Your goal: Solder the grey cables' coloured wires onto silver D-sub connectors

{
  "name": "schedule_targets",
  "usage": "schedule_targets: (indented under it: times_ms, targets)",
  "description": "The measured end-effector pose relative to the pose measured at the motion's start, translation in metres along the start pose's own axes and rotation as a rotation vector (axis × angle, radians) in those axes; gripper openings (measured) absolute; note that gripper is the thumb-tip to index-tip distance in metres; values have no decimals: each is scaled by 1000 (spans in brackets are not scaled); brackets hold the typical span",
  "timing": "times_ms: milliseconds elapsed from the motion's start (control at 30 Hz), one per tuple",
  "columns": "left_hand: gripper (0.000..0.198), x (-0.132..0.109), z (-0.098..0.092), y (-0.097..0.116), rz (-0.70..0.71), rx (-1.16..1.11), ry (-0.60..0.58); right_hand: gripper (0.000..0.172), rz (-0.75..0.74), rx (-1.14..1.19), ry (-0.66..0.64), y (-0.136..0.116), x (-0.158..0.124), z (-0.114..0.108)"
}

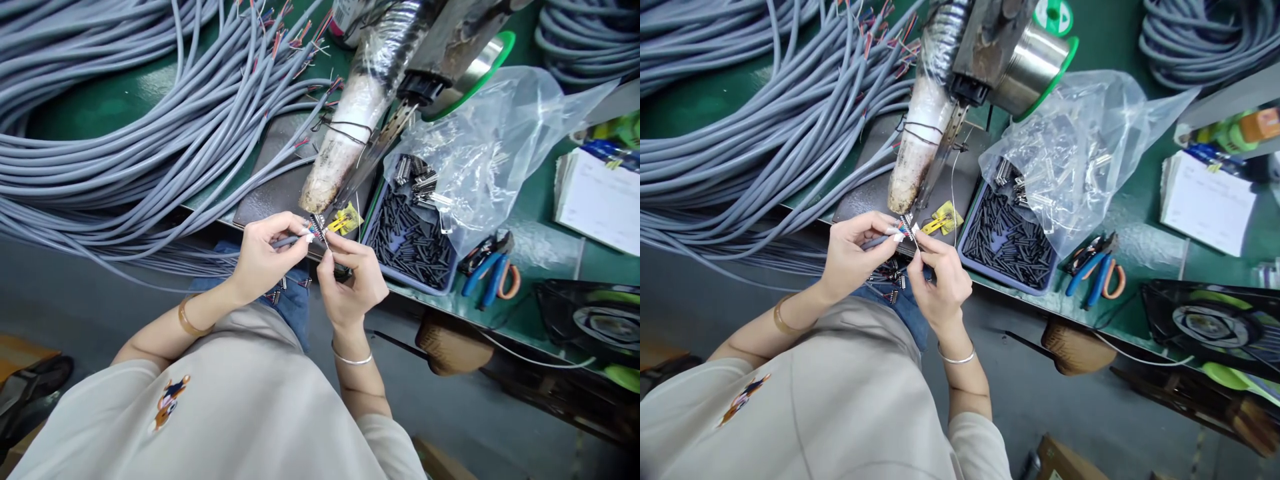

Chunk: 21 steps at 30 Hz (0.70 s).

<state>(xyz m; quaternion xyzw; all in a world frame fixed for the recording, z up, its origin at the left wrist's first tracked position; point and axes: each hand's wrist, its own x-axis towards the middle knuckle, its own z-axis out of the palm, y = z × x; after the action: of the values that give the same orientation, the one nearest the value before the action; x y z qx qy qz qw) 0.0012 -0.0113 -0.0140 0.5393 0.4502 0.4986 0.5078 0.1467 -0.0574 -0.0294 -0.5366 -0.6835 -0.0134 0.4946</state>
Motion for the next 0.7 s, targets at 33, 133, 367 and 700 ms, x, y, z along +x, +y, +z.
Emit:
schedule_targets:
  times_ms: [33, 133, 367, 700]
  targets:
    - [8, 1, 0, 0, 9, 10, 0, 19, -1, 0, 1, 1, 1, 0]
    - [8, 2, 0, 0, 8, 41, 7, 18, -3, 12, 4, 3, 4, 2]
    - [12, 5, 0, 9, -20, 71, 9, 16, -34, -34, 6, 4, 11, 3]
    - [10, 6, -4, 10, -68, 40, -47, 18, -135, -111, -38, 3, 7, -1]
